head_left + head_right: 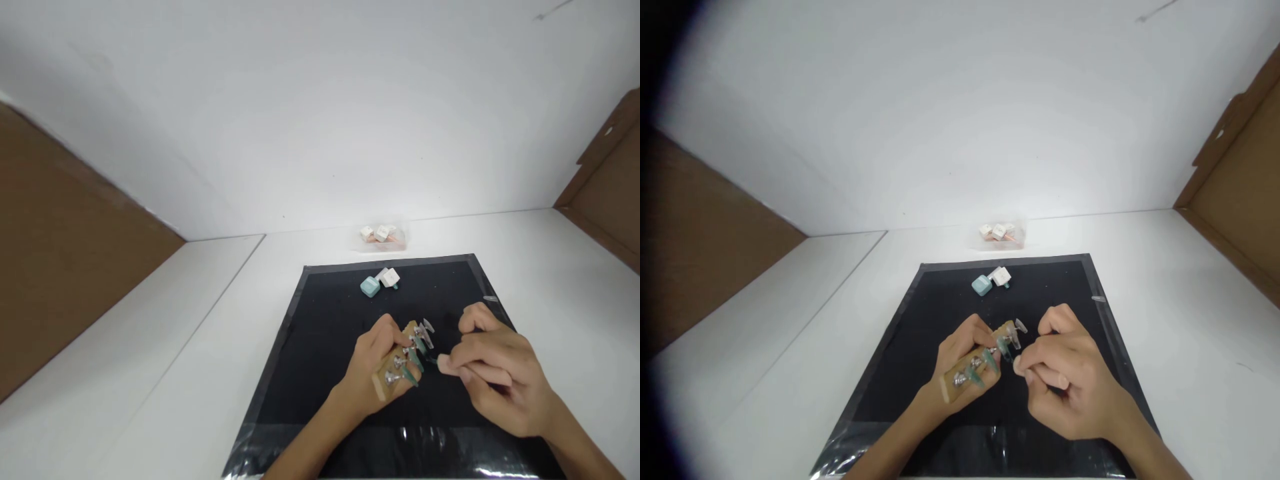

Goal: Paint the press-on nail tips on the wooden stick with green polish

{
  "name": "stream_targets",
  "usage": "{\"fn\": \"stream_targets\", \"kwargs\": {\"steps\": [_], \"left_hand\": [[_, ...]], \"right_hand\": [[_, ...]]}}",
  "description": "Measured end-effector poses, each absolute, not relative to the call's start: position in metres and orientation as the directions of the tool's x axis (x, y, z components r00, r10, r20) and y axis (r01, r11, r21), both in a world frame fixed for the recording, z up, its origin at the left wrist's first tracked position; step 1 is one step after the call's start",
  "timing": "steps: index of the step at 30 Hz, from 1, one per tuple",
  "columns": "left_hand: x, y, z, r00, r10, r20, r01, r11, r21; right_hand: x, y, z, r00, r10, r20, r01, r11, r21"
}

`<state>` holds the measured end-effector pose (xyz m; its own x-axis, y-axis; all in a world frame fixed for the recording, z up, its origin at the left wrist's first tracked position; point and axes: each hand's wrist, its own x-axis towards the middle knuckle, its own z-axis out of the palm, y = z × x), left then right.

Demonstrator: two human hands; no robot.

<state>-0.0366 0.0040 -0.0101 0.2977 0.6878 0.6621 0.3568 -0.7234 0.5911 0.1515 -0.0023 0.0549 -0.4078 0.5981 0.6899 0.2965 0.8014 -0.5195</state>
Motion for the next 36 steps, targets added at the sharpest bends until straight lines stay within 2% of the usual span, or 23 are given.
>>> {"fn": "stream_targets", "kwargs": {"steps": [6, 12, 14, 17, 20, 24, 28, 32, 36], "left_hand": [[-0.038, 0.002, -0.01, 0.249, 0.708, 0.66, 0.34, -0.703, 0.625], [-0.034, 0.002, -0.001, 0.226, 0.782, 0.581, 0.223, -0.622, 0.751], [-0.032, 0.001, 0.002, 0.213, 0.846, 0.489, 0.126, -0.52, 0.845], [-0.029, 0.0, 0.001, 0.303, 0.902, 0.306, -0.192, -0.257, 0.947], [-0.027, -0.002, -0.007, 0.489, 0.849, 0.202, -0.493, 0.078, 0.867], [-0.024, -0.006, -0.014, 0.654, 0.751, 0.088, -0.565, 0.408, 0.717], [-0.019, -0.007, -0.012, 0.721, 0.69, 0.067, -0.55, 0.511, 0.661], [-0.016, -0.005, -0.011, 0.747, 0.661, 0.073, -0.552, 0.554, 0.624], [-0.018, -0.003, -0.012, 0.751, 0.657, 0.06, -0.546, 0.569, 0.615]], "right_hand": [[0.151, -0.003, 0.054, -0.332, 0.618, 0.712, 0.306, 0.785, -0.538], [0.153, -0.004, 0.052, -0.399, 0.64, 0.656, 0.251, 0.765, -0.594], [0.156, -0.004, 0.05, -0.367, 0.666, 0.649, 0.191, 0.737, -0.649], [0.161, -0.005, 0.045, -0.275, 0.748, 0.604, 0.059, 0.641, -0.766], [0.163, -0.004, 0.039, -0.214, 0.813, 0.542, -0.1, 0.534, -0.84], [0.16, -0.004, 0.034, -0.217, 0.875, 0.433, -0.238, 0.382, -0.893], [0.154, -0.005, 0.037, -0.279, 0.87, 0.407, -0.228, 0.352, -0.908], [0.153, -0.006, 0.043, -0.361, 0.81, 0.462, -0.111, 0.455, -0.884], [0.157, -0.005, 0.044, -0.334, 0.785, 0.522, 0.053, 0.568, -0.821]]}}
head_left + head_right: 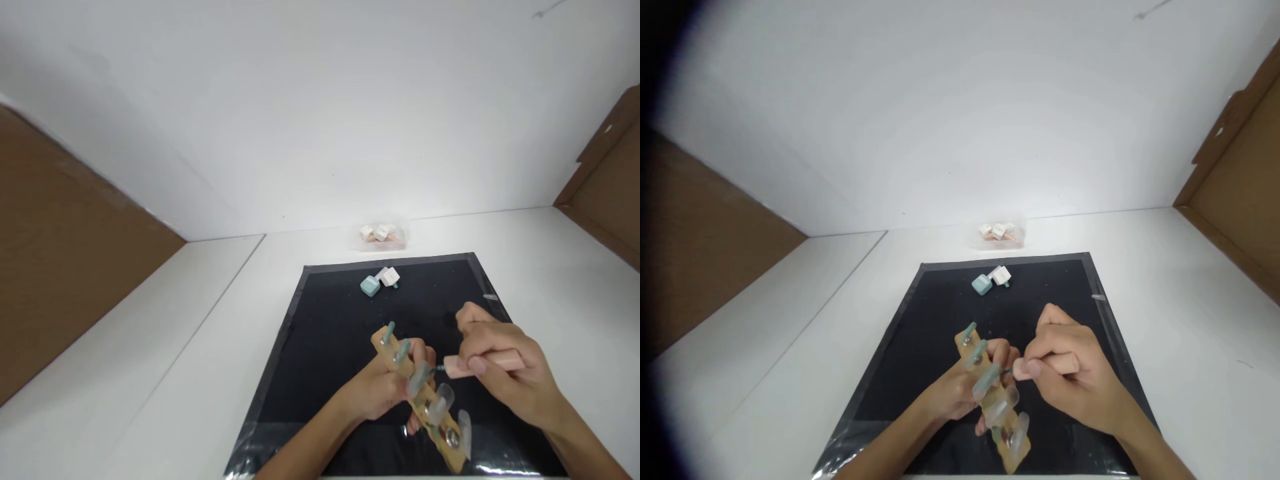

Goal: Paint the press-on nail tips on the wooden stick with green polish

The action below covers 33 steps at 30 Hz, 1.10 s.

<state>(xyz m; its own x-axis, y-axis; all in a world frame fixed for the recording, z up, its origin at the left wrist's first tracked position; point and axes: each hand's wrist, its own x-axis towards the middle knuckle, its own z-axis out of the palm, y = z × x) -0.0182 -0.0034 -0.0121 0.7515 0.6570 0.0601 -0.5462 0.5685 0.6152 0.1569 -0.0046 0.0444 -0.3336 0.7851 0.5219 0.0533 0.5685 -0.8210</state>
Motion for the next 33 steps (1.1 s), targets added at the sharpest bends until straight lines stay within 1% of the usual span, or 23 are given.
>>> {"fn": "stream_targets", "kwargs": {"steps": [2, 3, 5, 8, 11, 14, 16, 20, 22, 24, 26, 28, 30, 33], "left_hand": [[-0.02, -0.003, -0.012, 0.747, 0.662, 0.054, -0.549, 0.57, 0.611], [-0.02, -0.003, -0.011, 0.745, 0.665, 0.052, -0.552, 0.57, 0.608], [-0.02, -0.003, -0.01, 0.74, 0.671, 0.048, -0.556, 0.57, 0.604], [-0.019, -0.003, -0.01, 0.751, 0.658, 0.046, -0.546, 0.58, 0.604], [-0.018, -0.003, -0.014, 0.761, 0.647, 0.044, -0.534, 0.587, 0.608], [-0.019, -0.004, -0.017, 0.765, 0.642, 0.046, -0.529, 0.586, 0.613], [-0.02, -0.004, -0.017, 0.762, 0.646, 0.048, -0.532, 0.583, 0.614], [-0.021, -0.004, -0.013, 0.755, 0.654, 0.052, -0.536, 0.569, 0.624], [-0.022, -0.004, -0.013, 0.751, 0.659, 0.042, -0.527, 0.561, 0.639], [-0.023, -0.004, -0.015, 0.743, 0.668, 0.036, -0.52, 0.543, 0.659], [-0.024, -0.005, -0.017, 0.732, 0.679, 0.051, -0.517, 0.505, 0.691], [-0.026, -0.006, -0.017, 0.71, 0.698, 0.093, -0.517, 0.428, 0.742], [-0.027, -0.006, -0.014, 0.662, 0.737, 0.137, -0.511, 0.31, 0.802], [-0.026, -0.006, -0.006, 0.554, 0.813, 0.176, -0.461, 0.123, 0.879]], "right_hand": [[0.159, -0.004, 0.044, -0.3, 0.78, 0.55, 0.086, 0.596, -0.798], [0.159, -0.004, 0.044, -0.29, 0.774, 0.562, 0.076, 0.604, -0.793], [0.159, -0.004, 0.044, -0.29, 0.762, 0.58, 0.014, 0.609, -0.793], [0.158, -0.004, 0.044, -0.341, 0.742, 0.577, -0.057, 0.596, -0.801], [0.158, -0.005, 0.043, -0.368, 0.754, 0.544, 0.003, 0.586, -0.81], [0.159, -0.006, 0.041, -0.311, 0.802, 0.51, 0.096, 0.56, -0.823], [0.159, -0.006, 0.041, -0.289, 0.81, 0.51, 0.081, 0.551, -0.83], [0.158, -0.006, 0.043, -0.361, 0.773, 0.522, -0.034, 0.548, -0.836], [0.158, -0.006, 0.043, -0.379, 0.78, 0.498, -0.006, 0.536, -0.844], [0.158, -0.006, 0.042, -0.341, 0.814, 0.47, 0.059, 0.518, -0.854], [0.159, -0.005, 0.041, -0.282, 0.84, 0.463, 0.084, 0.502, -0.861], [0.159, -0.006, 0.04, -0.259, 0.846, 0.465, 0.054, 0.494, -0.868], [0.159, -0.006, 0.039, -0.262, 0.851, 0.454, 0.017, 0.475, -0.88], [0.158, -0.007, 0.04, -0.248, 0.868, 0.431, 0.033, 0.452, -0.891]]}}
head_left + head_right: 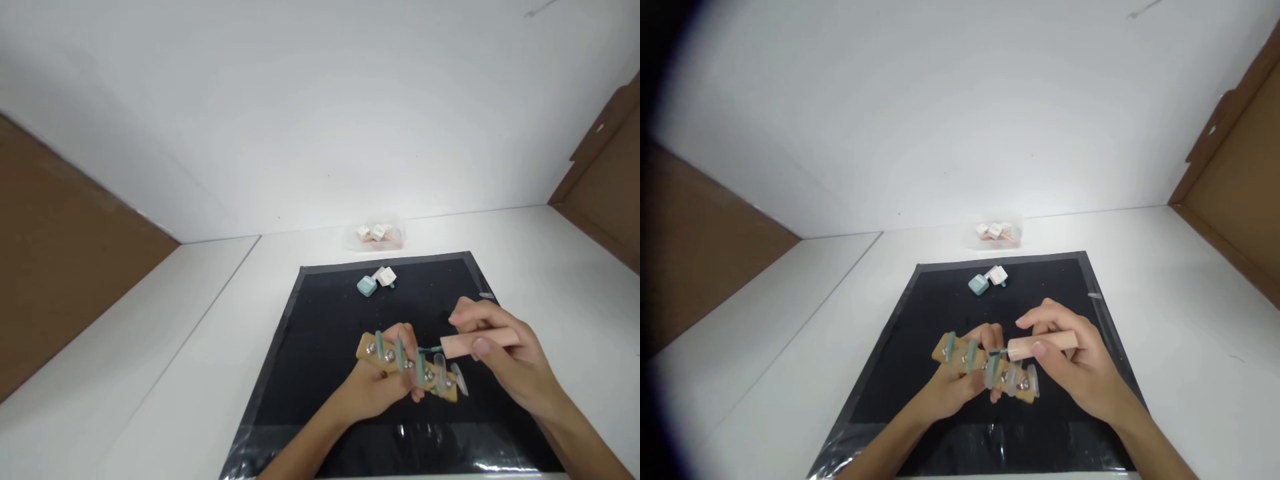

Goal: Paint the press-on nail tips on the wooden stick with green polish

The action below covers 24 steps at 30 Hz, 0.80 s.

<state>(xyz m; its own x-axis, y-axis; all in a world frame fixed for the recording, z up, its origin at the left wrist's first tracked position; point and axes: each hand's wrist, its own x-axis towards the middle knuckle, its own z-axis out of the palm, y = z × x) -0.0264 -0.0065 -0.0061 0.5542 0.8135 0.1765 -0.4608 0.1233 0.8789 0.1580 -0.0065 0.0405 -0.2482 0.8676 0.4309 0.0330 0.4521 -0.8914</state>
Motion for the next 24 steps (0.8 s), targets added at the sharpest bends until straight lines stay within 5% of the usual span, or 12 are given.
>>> {"fn": "stream_targets", "kwargs": {"steps": [7, 14, 24], "left_hand": [[-0.025, -0.008, 0.01, 0.285, 0.926, 0.247, -0.193, -0.197, 0.961], [-0.027, -0.009, 0.013, 0.039, 0.887, 0.46, 0.105, -0.461, 0.881], [-0.03, -0.014, 0.016, -0.047, 0.858, 0.512, 0.221, -0.491, 0.843]], "right_hand": [[0.157, -0.009, 0.042, -0.245, 0.84, 0.484, 0.105, 0.519, -0.848], [0.149, -0.01, 0.045, -0.278, 0.778, 0.563, 0.123, 0.61, -0.783], [0.145, -0.01, 0.045, -0.285, 0.793, 0.539, 0.116, 0.586, -0.802]]}}
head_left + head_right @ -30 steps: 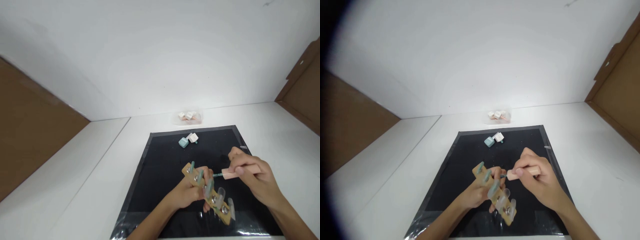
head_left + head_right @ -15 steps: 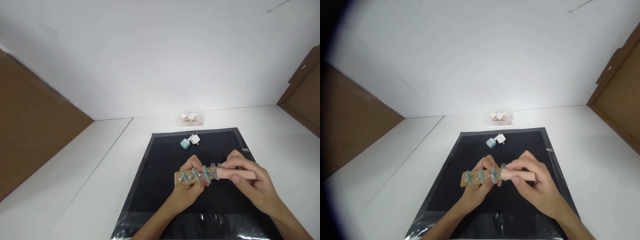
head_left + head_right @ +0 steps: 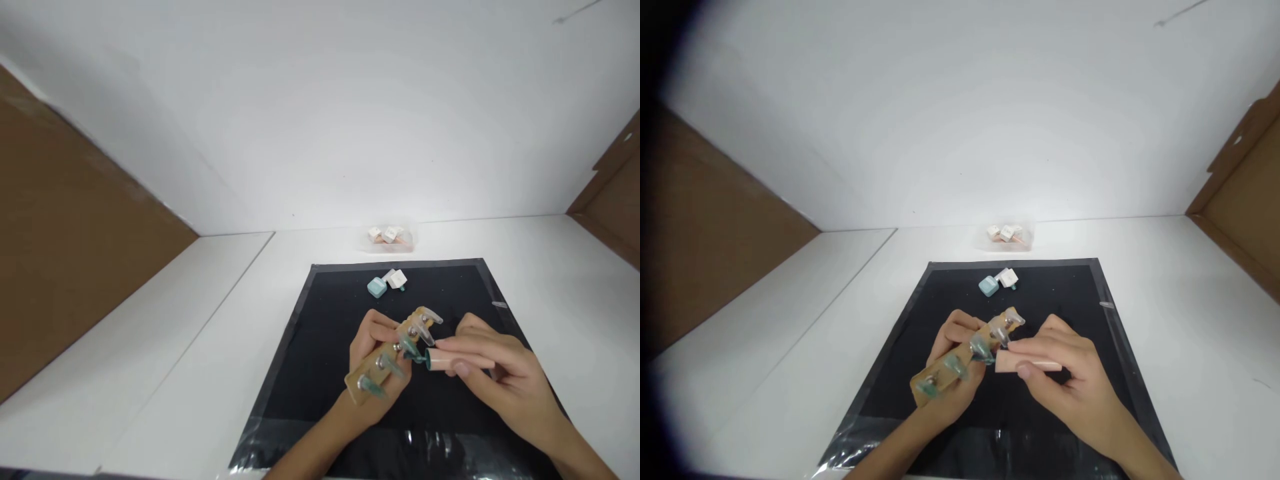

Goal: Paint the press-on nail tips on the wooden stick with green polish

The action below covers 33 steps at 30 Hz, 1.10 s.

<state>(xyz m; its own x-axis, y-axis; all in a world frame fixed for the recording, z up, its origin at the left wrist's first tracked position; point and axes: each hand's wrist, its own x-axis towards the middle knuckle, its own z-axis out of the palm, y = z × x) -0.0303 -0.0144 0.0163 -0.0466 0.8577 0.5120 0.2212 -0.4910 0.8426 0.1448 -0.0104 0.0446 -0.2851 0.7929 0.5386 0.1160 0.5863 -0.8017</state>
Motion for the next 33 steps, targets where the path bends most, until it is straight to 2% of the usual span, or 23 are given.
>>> {"fn": "stream_targets", "kwargs": {"steps": [12, 16, 22, 33], "left_hand": [[-0.028, -0.012, 0.008, -0.133, 0.767, 0.628, 0.287, -0.576, 0.765], [-0.024, -0.01, 0.004, -0.149, 0.706, 0.692, 0.277, -0.642, 0.715], [-0.018, -0.007, -0.002, -0.23, 0.632, 0.74, 0.324, -0.668, 0.67], [-0.024, -0.008, -0.002, -0.15, 0.654, 0.742, 0.217, -0.71, 0.67]], "right_hand": [[0.138, -0.013, 0.047, -0.3, 0.911, 0.282, 0.171, 0.342, -0.924], [0.139, -0.014, 0.038, -0.334, 0.934, 0.125, 0.144, 0.181, -0.973], [0.138, -0.014, 0.032, -0.384, 0.92, -0.075, 0.09, -0.044, -0.995], [0.133, -0.012, 0.03, -0.437, 0.872, -0.22, -0.045, -0.266, -0.963]]}}
